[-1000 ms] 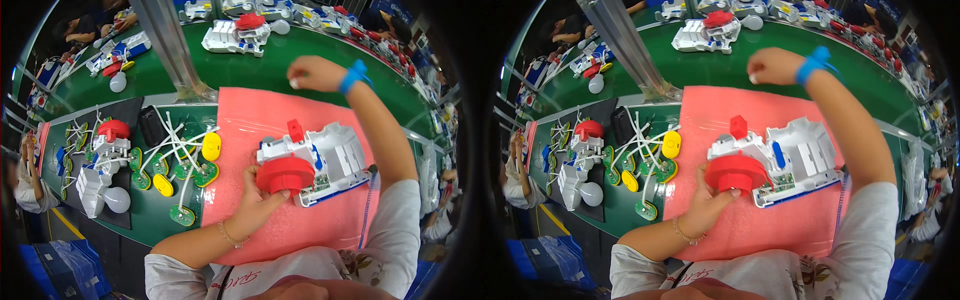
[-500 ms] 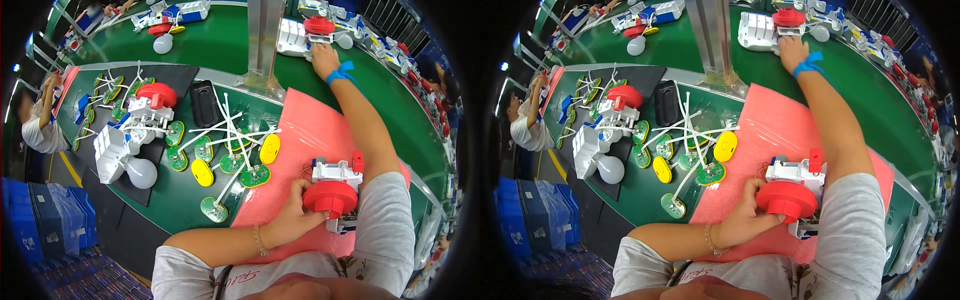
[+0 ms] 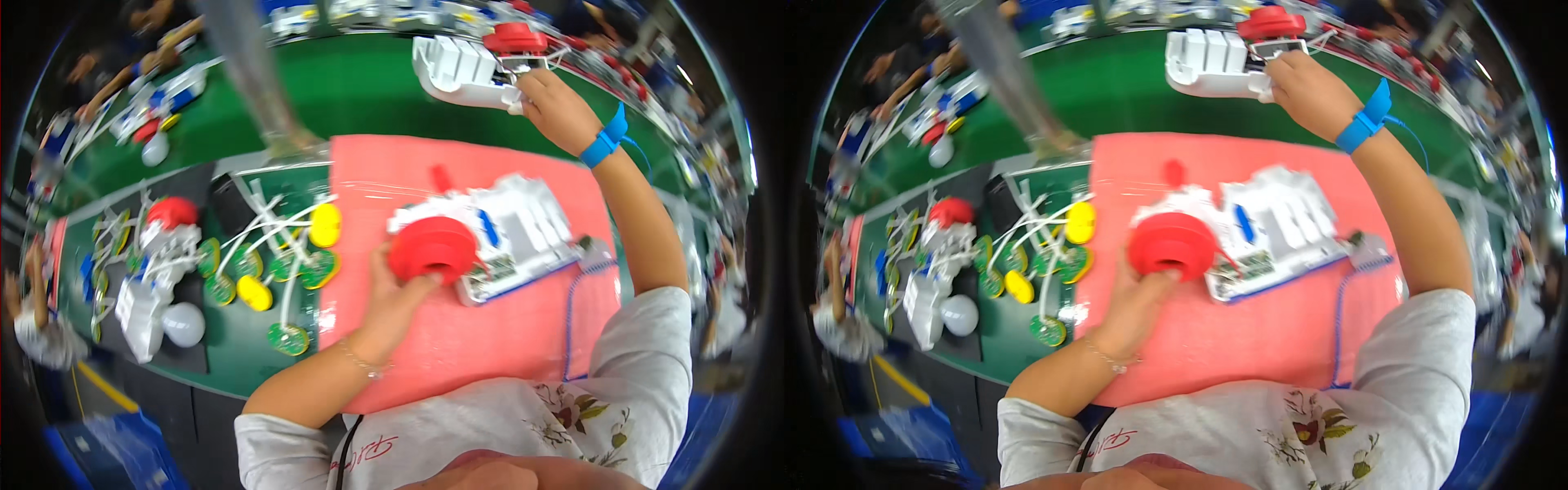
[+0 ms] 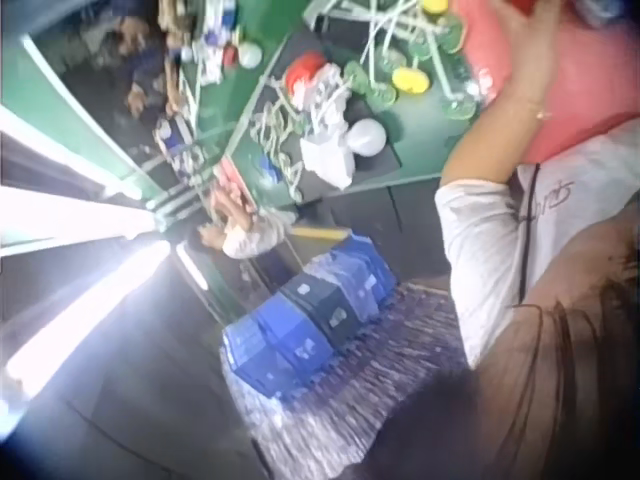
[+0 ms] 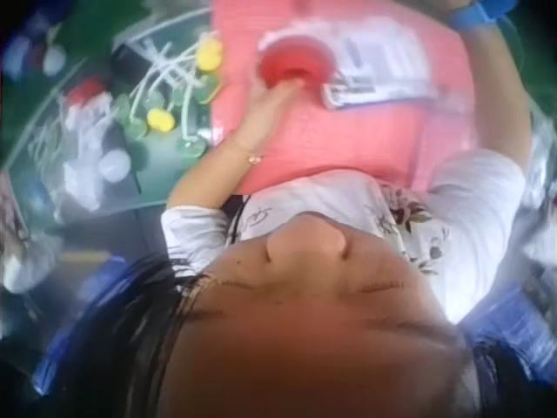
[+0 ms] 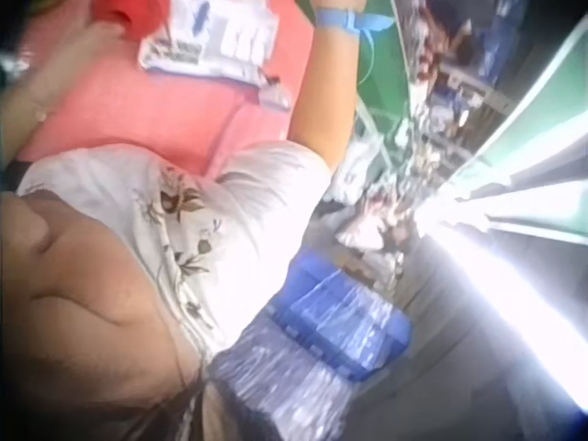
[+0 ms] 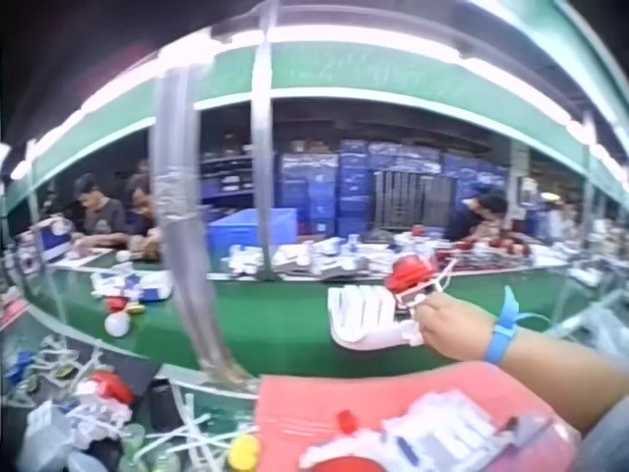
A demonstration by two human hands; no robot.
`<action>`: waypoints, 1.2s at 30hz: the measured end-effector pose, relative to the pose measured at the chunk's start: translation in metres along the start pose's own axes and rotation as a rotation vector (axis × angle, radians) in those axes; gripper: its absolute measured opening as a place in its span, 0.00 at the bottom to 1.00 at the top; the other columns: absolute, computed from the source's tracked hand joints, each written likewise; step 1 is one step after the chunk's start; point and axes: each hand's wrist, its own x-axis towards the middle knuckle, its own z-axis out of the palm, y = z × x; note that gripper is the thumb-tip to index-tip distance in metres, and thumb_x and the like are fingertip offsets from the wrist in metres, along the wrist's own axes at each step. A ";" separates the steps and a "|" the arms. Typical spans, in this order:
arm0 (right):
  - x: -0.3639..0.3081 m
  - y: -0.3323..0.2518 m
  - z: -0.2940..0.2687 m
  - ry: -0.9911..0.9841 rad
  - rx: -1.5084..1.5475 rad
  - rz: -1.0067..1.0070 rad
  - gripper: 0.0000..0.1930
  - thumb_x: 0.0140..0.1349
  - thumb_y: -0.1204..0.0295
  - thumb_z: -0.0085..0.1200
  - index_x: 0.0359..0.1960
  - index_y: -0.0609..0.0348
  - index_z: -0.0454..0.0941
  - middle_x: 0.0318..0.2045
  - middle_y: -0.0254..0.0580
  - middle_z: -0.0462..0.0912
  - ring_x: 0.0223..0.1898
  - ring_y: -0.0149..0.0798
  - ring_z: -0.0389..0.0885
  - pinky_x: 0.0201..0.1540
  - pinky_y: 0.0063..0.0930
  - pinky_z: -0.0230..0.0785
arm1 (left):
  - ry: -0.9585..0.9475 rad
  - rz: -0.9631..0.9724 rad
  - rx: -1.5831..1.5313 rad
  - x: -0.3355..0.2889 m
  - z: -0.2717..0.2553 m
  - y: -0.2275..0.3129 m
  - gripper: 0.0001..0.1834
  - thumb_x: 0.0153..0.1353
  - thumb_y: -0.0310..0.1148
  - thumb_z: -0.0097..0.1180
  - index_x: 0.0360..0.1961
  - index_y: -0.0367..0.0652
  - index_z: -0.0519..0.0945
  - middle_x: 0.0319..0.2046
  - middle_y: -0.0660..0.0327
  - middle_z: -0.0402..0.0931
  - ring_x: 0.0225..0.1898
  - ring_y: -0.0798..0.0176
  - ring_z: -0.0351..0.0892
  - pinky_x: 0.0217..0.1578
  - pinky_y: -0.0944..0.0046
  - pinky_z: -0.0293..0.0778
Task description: The person assembles a small electronic device on a pink foam pad. They connect wires to a circuit board, attach a red plastic component, and secure a yellow circular part. The person handles the device with both hands, occasionally using a tool to manipulate small parts.
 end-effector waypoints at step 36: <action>-0.135 -0.072 -0.053 -0.031 0.438 -0.003 0.09 0.47 0.76 0.55 0.33 0.60 0.75 0.31 0.42 0.76 0.37 0.44 0.73 0.44 0.34 0.62 | -0.110 0.033 0.038 -0.004 0.009 0.004 0.23 0.55 0.26 0.45 0.54 0.44 0.61 0.51 0.59 0.66 0.54 0.59 0.67 0.55 0.54 0.64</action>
